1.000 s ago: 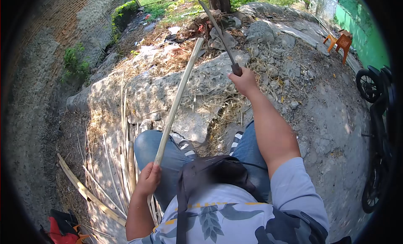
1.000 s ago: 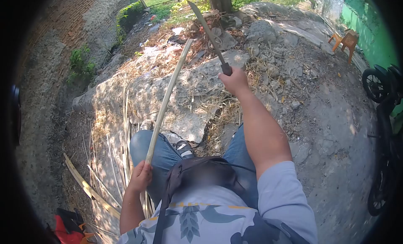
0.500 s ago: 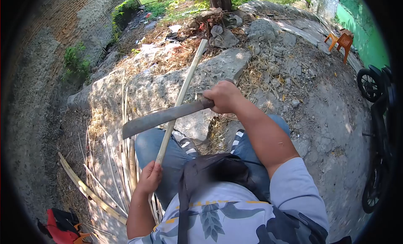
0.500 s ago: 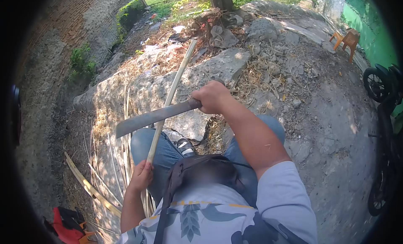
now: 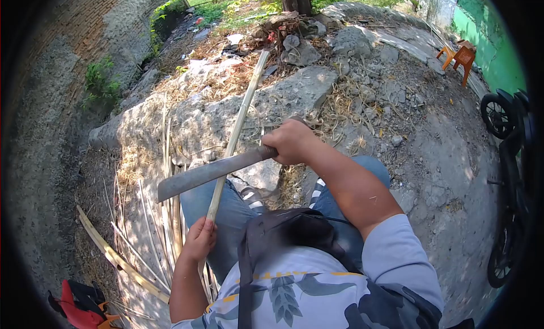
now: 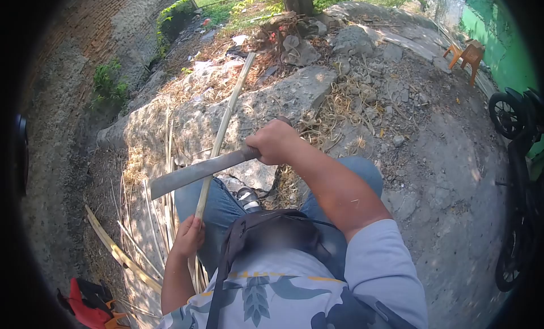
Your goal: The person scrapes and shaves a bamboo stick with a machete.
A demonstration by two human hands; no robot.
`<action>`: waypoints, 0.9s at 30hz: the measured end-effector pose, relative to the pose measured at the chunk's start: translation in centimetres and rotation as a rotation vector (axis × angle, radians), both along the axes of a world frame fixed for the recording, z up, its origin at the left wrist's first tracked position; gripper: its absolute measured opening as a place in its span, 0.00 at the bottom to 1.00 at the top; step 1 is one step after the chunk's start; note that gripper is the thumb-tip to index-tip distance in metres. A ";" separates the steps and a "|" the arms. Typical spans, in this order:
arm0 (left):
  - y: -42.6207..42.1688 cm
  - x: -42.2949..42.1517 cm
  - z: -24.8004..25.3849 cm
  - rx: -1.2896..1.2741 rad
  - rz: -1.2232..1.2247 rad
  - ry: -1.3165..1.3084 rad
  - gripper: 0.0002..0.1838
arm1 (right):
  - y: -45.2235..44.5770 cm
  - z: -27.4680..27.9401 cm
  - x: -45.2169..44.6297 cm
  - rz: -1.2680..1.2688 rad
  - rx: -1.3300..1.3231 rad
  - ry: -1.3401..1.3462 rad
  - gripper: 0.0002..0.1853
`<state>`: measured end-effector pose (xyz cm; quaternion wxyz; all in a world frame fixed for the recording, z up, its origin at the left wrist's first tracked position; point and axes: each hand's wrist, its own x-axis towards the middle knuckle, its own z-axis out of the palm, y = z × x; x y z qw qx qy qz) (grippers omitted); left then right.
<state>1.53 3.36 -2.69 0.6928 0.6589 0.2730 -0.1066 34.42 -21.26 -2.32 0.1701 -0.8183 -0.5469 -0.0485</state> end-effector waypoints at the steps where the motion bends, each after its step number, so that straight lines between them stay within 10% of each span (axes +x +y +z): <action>1: 0.1 0.0 0.0 0.007 -0.006 0.001 0.18 | 0.4 -0.1 -0.3 0.052 -0.002 -0.032 0.08; 7: 0.0 -0.1 0.0 0.026 -0.020 -0.013 0.17 | -3.0 0.0 4.1 -0.433 0.125 0.486 0.10; 24: -0.7 0.3 0.8 0.043 0.010 0.059 0.15 | -0.8 -0.4 2.0 0.002 -0.048 -0.004 0.09; 27: -0.3 -0.6 -0.8 0.068 -0.028 -0.025 0.14 | -3.5 -0.3 4.6 -0.314 -0.031 0.162 0.09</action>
